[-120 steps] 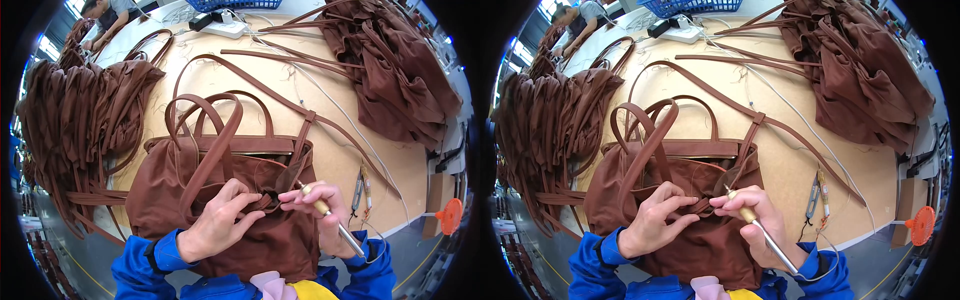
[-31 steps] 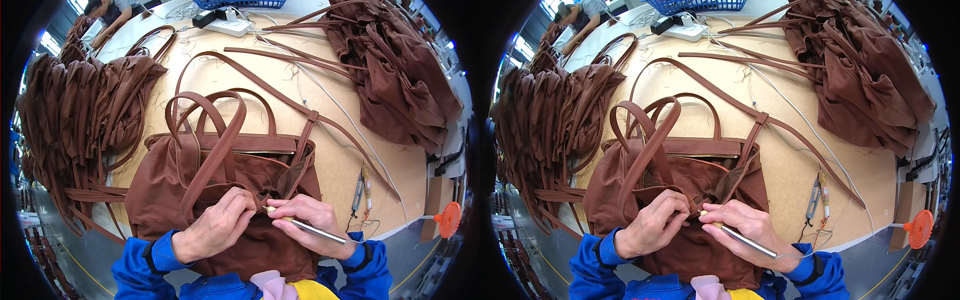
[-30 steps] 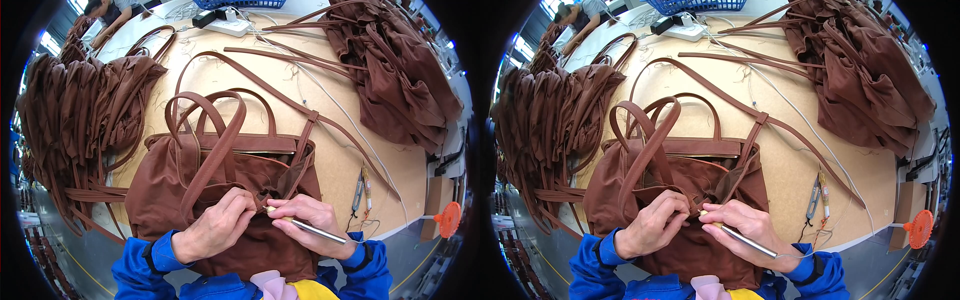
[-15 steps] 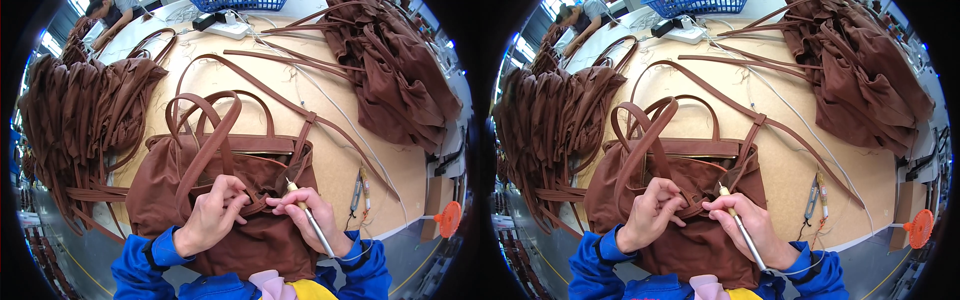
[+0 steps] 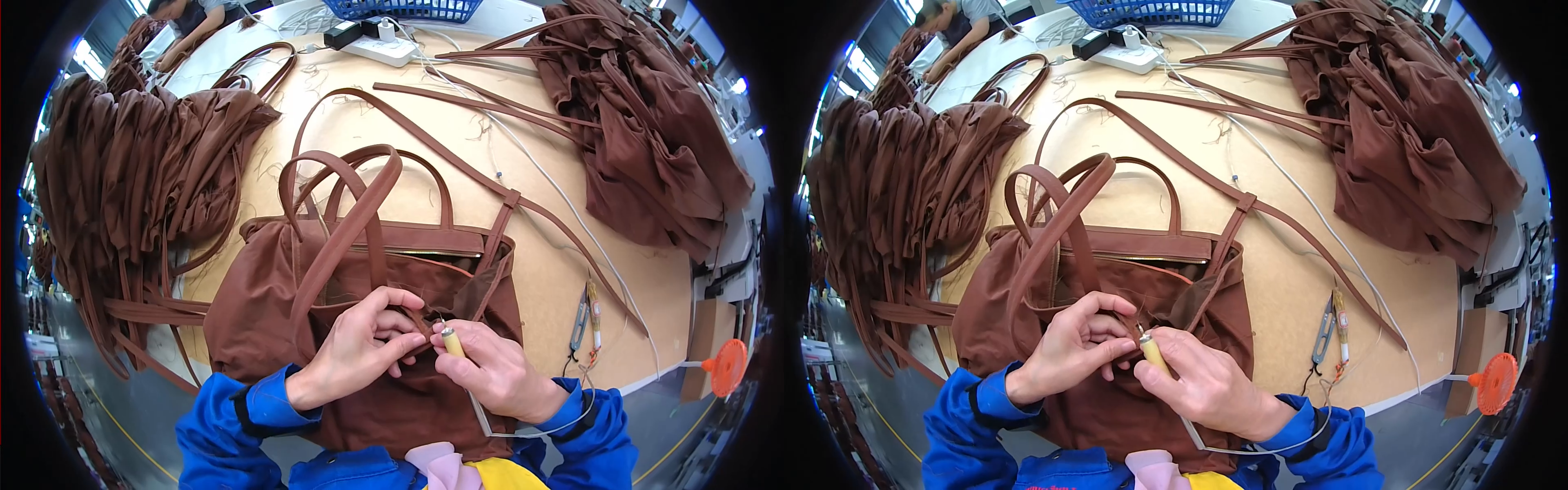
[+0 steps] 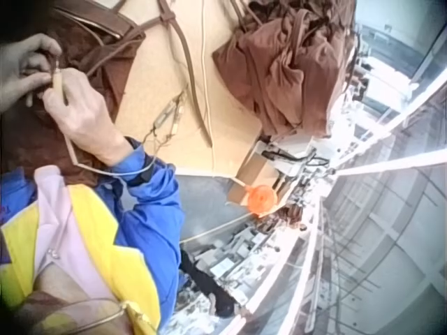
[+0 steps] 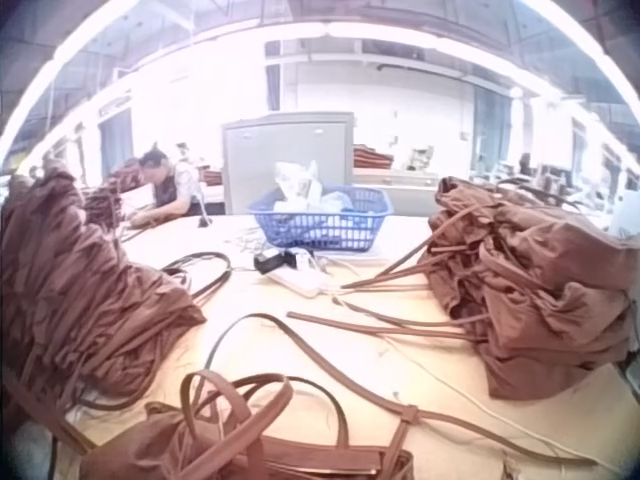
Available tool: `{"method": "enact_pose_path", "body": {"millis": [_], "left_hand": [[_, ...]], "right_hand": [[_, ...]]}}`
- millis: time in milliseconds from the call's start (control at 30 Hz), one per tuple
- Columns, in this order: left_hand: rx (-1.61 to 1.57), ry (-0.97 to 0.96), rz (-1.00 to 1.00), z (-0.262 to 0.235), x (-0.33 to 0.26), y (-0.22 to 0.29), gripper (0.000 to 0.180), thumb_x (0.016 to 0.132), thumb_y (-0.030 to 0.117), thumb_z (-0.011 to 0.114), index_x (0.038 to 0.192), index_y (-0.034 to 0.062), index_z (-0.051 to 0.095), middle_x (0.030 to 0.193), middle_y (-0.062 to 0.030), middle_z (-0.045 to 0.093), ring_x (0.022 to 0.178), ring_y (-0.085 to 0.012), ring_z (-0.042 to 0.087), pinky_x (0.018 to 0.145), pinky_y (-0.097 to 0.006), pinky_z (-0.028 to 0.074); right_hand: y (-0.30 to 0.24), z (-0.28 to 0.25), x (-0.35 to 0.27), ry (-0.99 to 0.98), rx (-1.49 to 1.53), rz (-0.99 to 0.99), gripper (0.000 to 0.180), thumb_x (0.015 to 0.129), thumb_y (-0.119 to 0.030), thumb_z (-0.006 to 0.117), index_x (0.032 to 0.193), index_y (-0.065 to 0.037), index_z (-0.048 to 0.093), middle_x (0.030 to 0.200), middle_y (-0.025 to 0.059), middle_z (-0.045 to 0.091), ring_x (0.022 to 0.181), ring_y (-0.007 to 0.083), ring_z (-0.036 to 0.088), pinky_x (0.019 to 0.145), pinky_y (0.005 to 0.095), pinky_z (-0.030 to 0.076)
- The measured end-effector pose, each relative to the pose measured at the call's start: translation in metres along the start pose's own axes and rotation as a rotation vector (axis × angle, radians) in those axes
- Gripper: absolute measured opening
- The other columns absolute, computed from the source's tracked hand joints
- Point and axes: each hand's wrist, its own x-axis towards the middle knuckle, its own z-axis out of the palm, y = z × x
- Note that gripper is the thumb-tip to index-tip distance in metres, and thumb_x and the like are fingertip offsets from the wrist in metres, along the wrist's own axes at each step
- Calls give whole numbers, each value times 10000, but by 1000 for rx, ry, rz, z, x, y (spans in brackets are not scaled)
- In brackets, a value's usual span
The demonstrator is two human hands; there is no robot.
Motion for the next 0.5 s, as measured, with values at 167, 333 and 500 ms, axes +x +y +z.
{"method": "enact_pose_path", "body": {"millis": [167, 333, 500], "left_hand": [[-52, -15, -31, 2, 2, 6, 355, 951, 16, 606, 1263, -24, 442, 911, -95, 678, 741, -101, 644, 558, -223, 533], [-84, -23, -51, 0, 3, 3, 366, 951, 21, 618, 1273, -18, 448, 924, -97, 674, 760, -99, 645, 578, -204, 536], [-34, 6, -36, 1, 2, 1, 340, 954, 7, 591, 1260, -16, 447, 902, -86, 672, 753, -103, 644, 569, -221, 536]], "right_hand": [[1, 0, 2, -4, -33, -25, 221, 740, -4, 695, 934, -5, 589, 974, 176, 615, 942, 356, 668, 755, 404, 595], [4, 3, 1, -2, -54, -26, 268, 710, 33, 713, 929, -2, 562, 956, 184, 600, 885, 344, 660, 726, 401, 591], [5, -2, -8, 26, 120, 82, 322, 717, 113, 730, 935, -9, 527, 957, 186, 605, 894, 330, 674, 739, 378, 596]]}}
